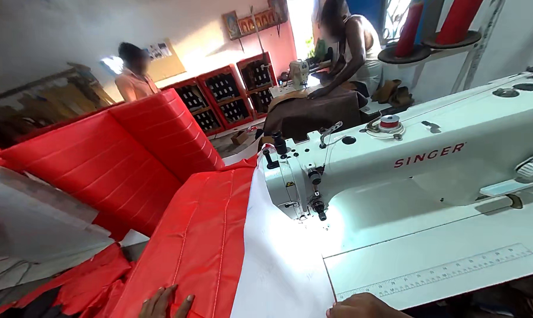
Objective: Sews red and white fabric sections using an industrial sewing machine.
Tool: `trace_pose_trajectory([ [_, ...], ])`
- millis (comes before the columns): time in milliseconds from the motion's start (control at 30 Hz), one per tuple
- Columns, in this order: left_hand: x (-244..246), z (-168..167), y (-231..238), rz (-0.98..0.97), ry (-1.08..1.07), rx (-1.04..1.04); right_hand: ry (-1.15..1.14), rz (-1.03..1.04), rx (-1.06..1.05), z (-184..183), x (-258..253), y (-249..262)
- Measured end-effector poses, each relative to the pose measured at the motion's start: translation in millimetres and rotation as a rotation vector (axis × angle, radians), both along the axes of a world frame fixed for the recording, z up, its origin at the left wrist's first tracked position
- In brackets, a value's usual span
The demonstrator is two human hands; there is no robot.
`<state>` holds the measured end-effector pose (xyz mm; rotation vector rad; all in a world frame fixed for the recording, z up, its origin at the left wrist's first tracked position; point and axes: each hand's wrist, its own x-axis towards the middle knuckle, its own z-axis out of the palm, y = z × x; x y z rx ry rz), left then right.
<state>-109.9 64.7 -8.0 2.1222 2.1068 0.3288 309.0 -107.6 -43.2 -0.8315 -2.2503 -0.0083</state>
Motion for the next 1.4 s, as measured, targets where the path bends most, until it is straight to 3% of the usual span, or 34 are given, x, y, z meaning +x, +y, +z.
trace_pose_trajectory([
  [767, 33.4, -6.0, 93.3, 0.001, -0.035, 0.080, -0.156, -0.129, 0.110, 2.6, 24.4, 83.7],
  [1267, 46.1, -5.0, 152.1, -0.029, -0.031, 0.096, -0.101, -0.265, -0.089, 1.5, 20.6, 104.4],
  [1333, 46.6, -3.9, 147.5, -0.064, -0.092, 0.121, -0.096, -0.265, -0.099, 3.1, 21.4, 104.0],
  [1400, 46.2, 1.1, 137.3, -0.150, -0.304, 0.167, -0.087, -0.255, -0.117, 5.2, 21.6, 102.9],
])
